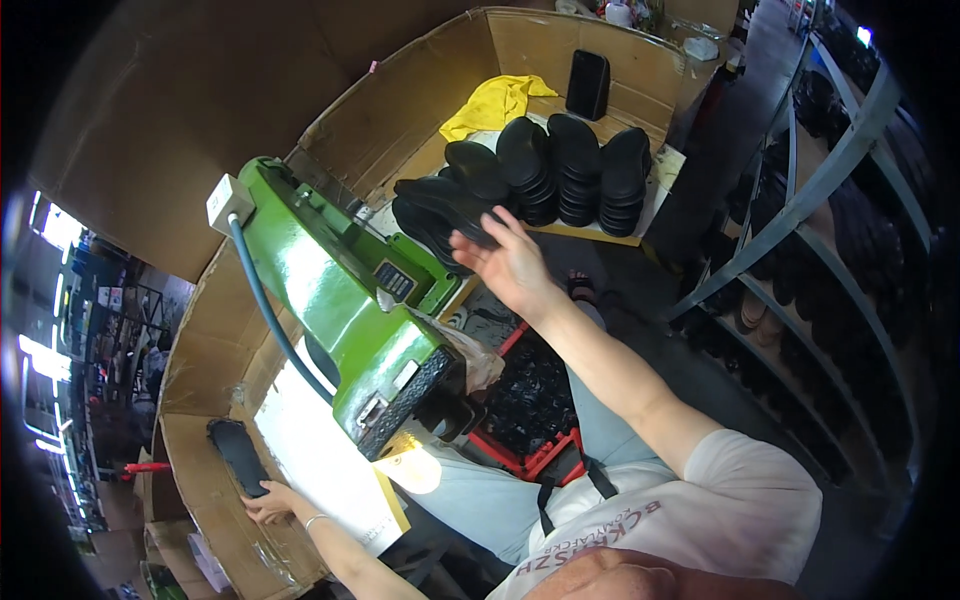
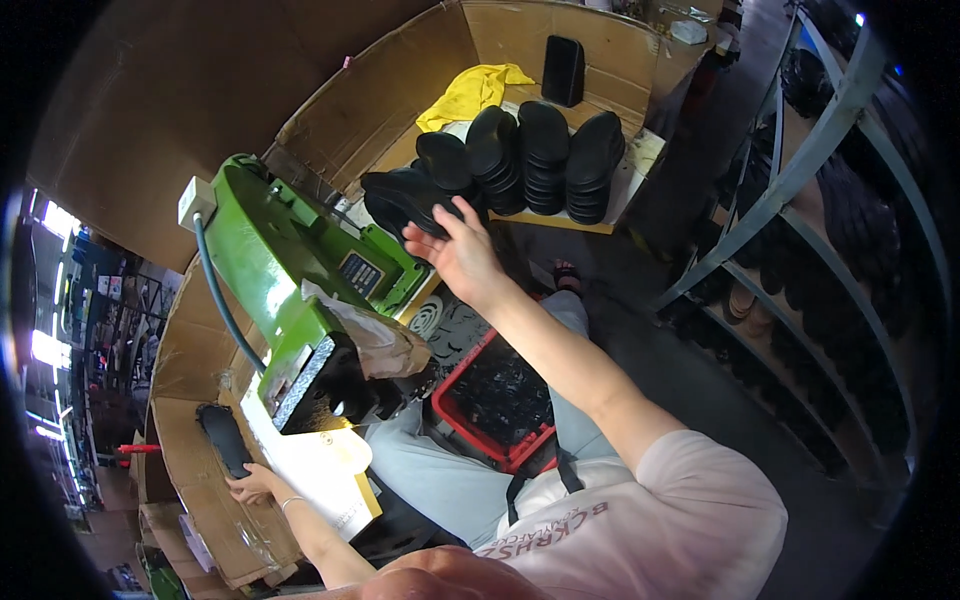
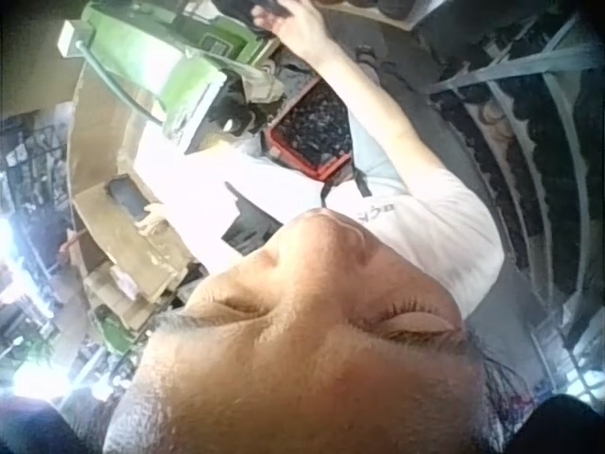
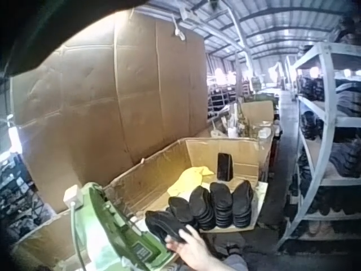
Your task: The recorder uses an industrial machine to polish shoe soles and then organizes them onto a storage rack.
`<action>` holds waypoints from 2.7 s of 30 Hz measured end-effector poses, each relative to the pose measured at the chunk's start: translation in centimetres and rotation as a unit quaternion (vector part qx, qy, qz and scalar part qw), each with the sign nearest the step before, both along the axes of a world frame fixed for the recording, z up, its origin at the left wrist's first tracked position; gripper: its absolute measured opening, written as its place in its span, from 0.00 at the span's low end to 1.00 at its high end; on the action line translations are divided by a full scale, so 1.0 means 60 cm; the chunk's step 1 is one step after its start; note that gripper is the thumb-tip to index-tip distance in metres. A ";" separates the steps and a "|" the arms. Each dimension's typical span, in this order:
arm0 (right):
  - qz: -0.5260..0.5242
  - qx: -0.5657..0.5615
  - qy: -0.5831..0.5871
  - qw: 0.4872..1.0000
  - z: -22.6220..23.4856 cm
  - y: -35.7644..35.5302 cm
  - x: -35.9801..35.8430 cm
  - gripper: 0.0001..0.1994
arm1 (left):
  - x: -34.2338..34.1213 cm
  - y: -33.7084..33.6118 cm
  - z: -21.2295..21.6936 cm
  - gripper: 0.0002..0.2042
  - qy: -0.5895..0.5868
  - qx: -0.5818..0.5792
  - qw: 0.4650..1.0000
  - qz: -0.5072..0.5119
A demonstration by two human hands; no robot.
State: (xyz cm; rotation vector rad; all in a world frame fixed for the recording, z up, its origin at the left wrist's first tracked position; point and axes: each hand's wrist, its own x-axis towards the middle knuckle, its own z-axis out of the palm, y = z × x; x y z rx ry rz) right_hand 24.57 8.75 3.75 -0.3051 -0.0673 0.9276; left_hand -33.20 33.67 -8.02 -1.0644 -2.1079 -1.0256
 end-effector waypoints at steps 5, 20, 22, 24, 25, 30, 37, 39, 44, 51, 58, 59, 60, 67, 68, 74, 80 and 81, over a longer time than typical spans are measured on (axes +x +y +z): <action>0.031 -0.120 -0.051 0.991 -0.026 0.036 -0.028 0.38 | -0.041 0.057 0.025 0.33 -0.108 -0.124 0.986 -0.032; 0.210 -0.266 -0.412 0.846 -0.223 -0.215 -0.211 0.23 | 0.176 -0.365 0.167 0.10 -0.286 0.169 0.857 -0.394; 0.096 -0.247 -0.642 0.719 -0.204 -0.234 -0.240 0.40 | 0.236 -0.446 0.184 0.13 -0.272 0.097 0.865 -0.410; 0.004 -0.187 -0.758 0.625 -0.187 -0.247 -0.261 0.47 | 0.299 -0.495 0.180 0.20 -0.461 0.056 0.747 -0.475; 0.006 -0.161 -0.760 0.629 -0.180 -0.255 -0.267 0.49 | 0.324 -0.504 0.176 0.21 -0.486 0.016 0.725 -0.488; -0.085 -0.160 -0.792 0.582 -0.178 -0.308 -0.229 0.14 | 0.432 -0.550 0.127 0.22 -0.785 -0.041 0.364 -0.499; 0.296 -0.250 -0.247 0.888 -0.196 -0.408 -0.201 0.16 | 0.509 -0.585 0.101 0.18 -0.658 -0.384 0.349 -0.546; 0.312 -0.262 -0.215 0.888 -0.197 -0.418 -0.221 0.25 | 0.552 -0.599 0.113 0.09 -0.698 -0.277 0.336 -0.569; 0.358 -0.198 -0.086 0.909 -0.185 -0.415 -0.256 0.28 | 0.601 -0.563 0.135 0.05 -0.585 -0.273 0.414 -0.641; 0.259 -0.210 -0.142 0.932 -0.158 -0.419 -0.252 0.29 | 0.579 -0.546 0.124 0.03 -0.545 -0.240 0.461 -0.658; -0.006 -0.289 -0.217 0.932 -0.118 -0.408 -0.142 0.25 | 0.577 -0.559 0.114 0.10 -0.673 -0.157 0.360 -0.627; -0.027 -0.290 -0.207 0.934 -0.108 -0.397 -0.127 0.23 | 0.575 -0.555 0.110 0.10 -0.669 -0.165 0.369 -0.624; -0.048 -0.305 -0.215 0.927 -0.098 -0.383 -0.113 0.22 | 0.575 -0.548 0.107 0.10 -0.630 -0.155 0.400 -0.648; -0.012 -0.244 -0.271 0.931 -0.061 -0.271 -0.080 0.18 | 0.523 -0.517 0.113 0.14 -0.573 -0.166 0.434 -0.676; -0.003 -0.238 -0.278 0.931 -0.062 -0.261 -0.087 0.18 | 0.511 -0.517 0.117 0.14 -0.600 -0.144 0.416 -0.668; 0.055 -0.238 -0.275 0.930 -0.065 -0.231 -0.134 0.19 | 0.428 -0.513 0.106 0.15 -0.593 -0.184 0.431 -0.655; 0.121 -0.216 -0.333 0.910 -0.051 -0.204 -0.171 0.19 | 0.367 -0.541 0.074 0.12 -0.615 -0.239 0.395 -0.639; 0.134 -0.210 -0.328 0.911 -0.049 -0.198 -0.176 0.19 | 0.366 -0.543 0.076 0.12 -0.614 -0.242 0.392 -0.641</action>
